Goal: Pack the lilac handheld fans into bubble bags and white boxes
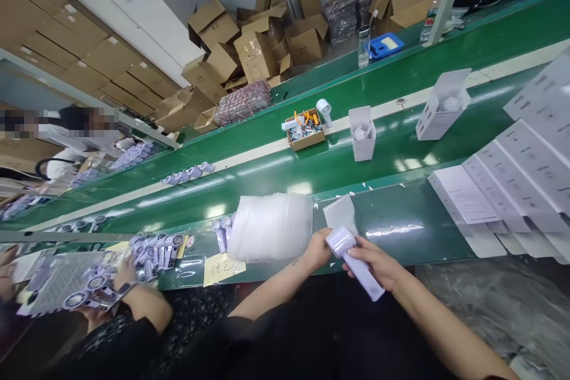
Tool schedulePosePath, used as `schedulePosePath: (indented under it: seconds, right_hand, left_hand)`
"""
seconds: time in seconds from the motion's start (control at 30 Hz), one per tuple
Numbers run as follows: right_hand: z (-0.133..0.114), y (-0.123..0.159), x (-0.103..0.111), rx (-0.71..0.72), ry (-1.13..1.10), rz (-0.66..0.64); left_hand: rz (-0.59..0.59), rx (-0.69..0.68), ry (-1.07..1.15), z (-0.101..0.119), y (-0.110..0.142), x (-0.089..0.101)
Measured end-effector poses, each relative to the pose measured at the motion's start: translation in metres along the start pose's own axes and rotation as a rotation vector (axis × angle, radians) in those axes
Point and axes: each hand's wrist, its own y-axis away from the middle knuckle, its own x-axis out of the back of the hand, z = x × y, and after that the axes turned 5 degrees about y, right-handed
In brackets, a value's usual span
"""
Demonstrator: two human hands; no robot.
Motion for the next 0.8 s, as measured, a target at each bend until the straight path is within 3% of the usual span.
schedulePosePath:
  seconds: [0.17,0.33,0.43,0.6,0.8]
  right_hand:
    - [-0.010,-0.001,-0.001,-0.007,0.124,0.051]
    - [-0.007,0.009,-0.003,-0.009,0.164,-0.001]
    - [-0.002,0.009,-0.006,0.010,0.137,0.051]
    - [0.004,0.011,-0.013,0.108,0.089,0.123]
    - [0.016,0.017,-0.029,0.154,0.126,0.181]
  left_hand:
    - [0.165,0.278,0.512,0.006,-0.003,-0.005]
    - [0.226,0.336,0.774,0.015,-0.015,0.002]
    - [0.126,0.179,0.643,0.031,-0.009,0.016]
    - [-0.068,-0.158,0.124,0.057,0.027,0.046]
    - [-0.230,-0.426,-0.279,0.047,0.048,0.061]
